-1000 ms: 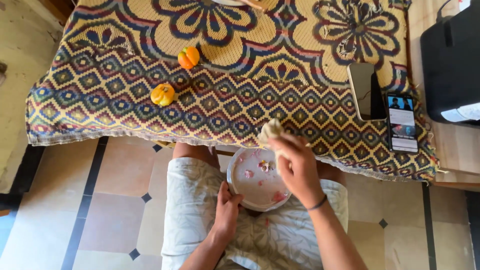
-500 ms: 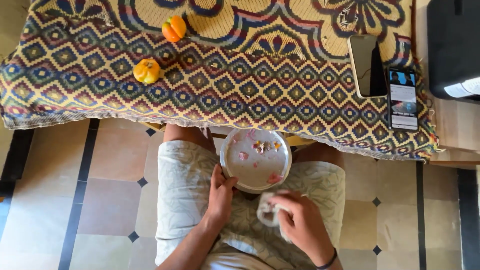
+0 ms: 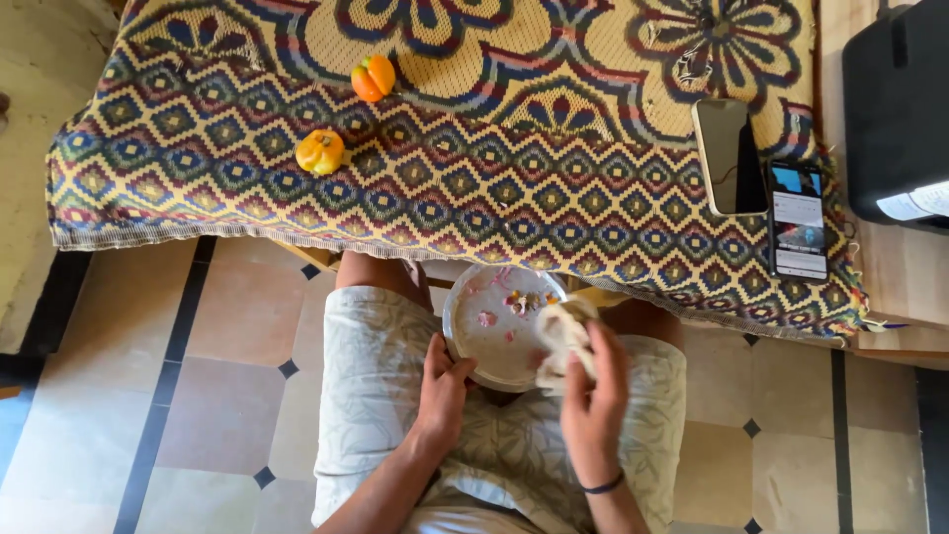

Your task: Cleaning a table surface with a cloth and then chopping an onion with a knife.

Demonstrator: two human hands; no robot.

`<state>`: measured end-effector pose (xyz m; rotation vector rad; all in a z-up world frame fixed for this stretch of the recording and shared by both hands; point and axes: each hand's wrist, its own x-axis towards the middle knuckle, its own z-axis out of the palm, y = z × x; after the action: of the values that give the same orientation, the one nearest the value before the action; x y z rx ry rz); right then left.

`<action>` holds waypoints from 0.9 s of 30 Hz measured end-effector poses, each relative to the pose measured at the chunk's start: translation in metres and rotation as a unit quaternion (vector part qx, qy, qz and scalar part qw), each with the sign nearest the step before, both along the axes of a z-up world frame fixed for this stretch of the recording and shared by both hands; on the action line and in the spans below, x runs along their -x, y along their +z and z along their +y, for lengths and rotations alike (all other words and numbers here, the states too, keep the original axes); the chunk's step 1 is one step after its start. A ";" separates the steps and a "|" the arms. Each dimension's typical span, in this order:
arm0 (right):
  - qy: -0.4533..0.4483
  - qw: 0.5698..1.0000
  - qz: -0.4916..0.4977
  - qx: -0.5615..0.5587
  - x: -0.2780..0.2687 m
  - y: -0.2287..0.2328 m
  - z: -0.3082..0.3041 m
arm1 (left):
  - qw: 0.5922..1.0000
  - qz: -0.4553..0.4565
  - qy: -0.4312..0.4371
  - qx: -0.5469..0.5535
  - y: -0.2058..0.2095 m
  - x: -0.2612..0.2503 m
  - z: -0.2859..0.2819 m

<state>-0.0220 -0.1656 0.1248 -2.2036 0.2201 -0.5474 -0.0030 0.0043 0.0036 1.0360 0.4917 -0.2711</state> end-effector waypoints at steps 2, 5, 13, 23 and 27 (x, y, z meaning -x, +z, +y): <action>0.077 0.996 -0.041 -0.022 0.002 -0.008 0.007 | 1.000 -0.003 -0.001 0.015 0.005 -0.001 0.001; 0.001 0.990 -0.029 -0.136 0.003 0.000 0.004 | 1.000 0.021 0.001 0.012 0.007 -0.003 0.001; -0.022 0.967 -0.176 -0.181 -0.019 0.064 -0.014 | 0.999 0.034 -0.005 0.024 0.014 -0.003 0.001; -0.090 0.972 -0.147 0.157 -0.259 -0.007 -0.081 | 0.999 0.048 0.013 0.021 -0.071 0.004 -0.009; -0.025 0.999 -0.014 0.038 -0.264 0.019 -0.031 | 0.990 0.137 0.024 -0.005 -0.162 0.004 -0.020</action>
<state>0.2422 -0.1963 0.1442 -2.2669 0.2436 -0.6221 -0.0067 -0.0156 -0.1589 0.9994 0.7665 -0.3704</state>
